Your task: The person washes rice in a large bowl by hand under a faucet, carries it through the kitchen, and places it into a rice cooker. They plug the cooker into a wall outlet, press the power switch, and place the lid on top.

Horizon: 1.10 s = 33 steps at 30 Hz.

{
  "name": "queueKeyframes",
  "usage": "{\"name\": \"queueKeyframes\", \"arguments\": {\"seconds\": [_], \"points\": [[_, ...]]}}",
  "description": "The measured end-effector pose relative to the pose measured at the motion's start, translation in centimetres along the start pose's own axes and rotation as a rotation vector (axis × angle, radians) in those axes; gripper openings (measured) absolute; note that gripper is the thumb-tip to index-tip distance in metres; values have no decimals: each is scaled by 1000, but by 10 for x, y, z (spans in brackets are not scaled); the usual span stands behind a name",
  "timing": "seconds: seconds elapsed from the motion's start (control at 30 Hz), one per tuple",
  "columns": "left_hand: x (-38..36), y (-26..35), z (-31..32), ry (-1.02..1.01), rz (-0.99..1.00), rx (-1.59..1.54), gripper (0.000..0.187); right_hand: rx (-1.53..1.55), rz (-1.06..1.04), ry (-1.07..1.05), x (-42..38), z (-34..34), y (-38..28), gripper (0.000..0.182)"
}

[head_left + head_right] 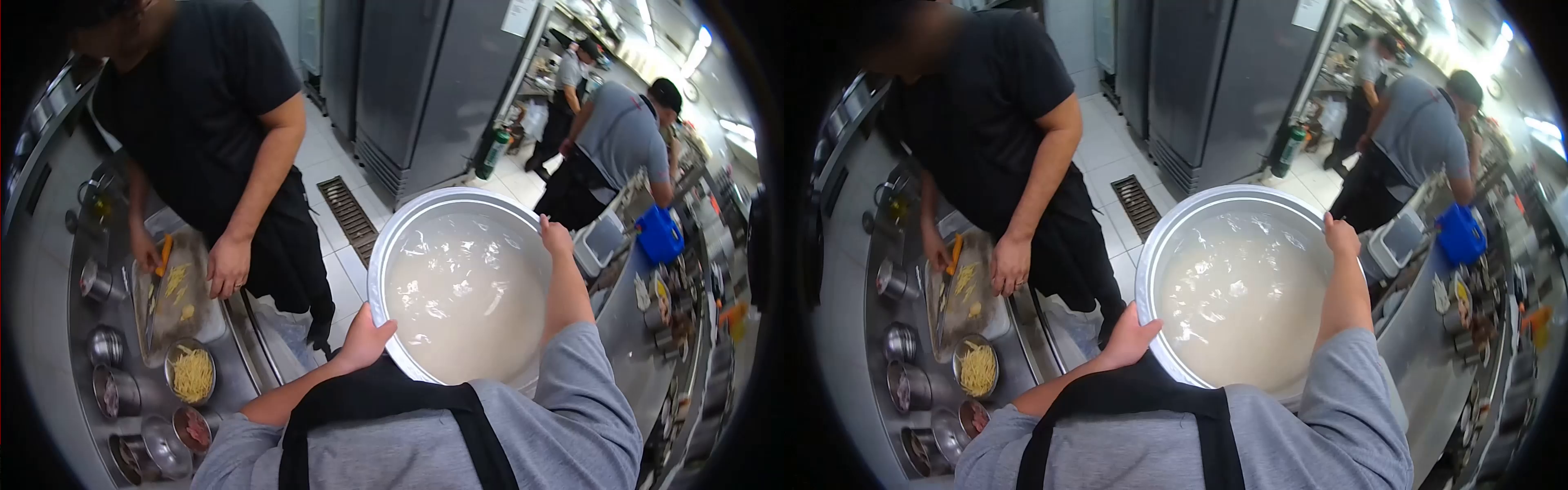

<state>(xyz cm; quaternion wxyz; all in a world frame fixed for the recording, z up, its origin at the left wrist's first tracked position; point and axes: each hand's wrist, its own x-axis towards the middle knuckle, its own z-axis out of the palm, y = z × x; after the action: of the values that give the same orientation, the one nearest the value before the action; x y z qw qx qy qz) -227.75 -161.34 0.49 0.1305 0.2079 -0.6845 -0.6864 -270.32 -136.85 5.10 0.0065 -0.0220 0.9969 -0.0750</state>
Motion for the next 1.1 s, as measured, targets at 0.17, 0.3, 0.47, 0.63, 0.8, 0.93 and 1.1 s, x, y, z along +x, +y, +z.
{"name": "queueKeyframes", "arguments": {"seconds": [0.17, 0.3, 0.47, 0.63, 0.8, 0.93, 1.1], "points": [[5, -1, 4, 97, -19, 3, 38, -3, -102, -28, 26, 6, -30, 67], [-2, -1, -2, 145, 20, -19, 38, -10, -134, -43, 24, 13, -58, 66], [-17, -6, -14, 203, 20, -55, 33, 42, -192, -68, 21, 25, -85, 65], [-35, -9, -30, 186, 5, -17, 31, 93, -246, -34, 25, 50, -107, 66], [-43, -7, -41, 241, -50, -252, 33, 97, -273, -106, -12, 30, -134, 60], [-42, -4, -49, 218, -46, -244, 32, 89, -256, -123, -10, 45, -145, 55], [-38, -7, -59, 242, -67, -224, 34, 90, -290, -153, -10, 40, -165, 55]]}}
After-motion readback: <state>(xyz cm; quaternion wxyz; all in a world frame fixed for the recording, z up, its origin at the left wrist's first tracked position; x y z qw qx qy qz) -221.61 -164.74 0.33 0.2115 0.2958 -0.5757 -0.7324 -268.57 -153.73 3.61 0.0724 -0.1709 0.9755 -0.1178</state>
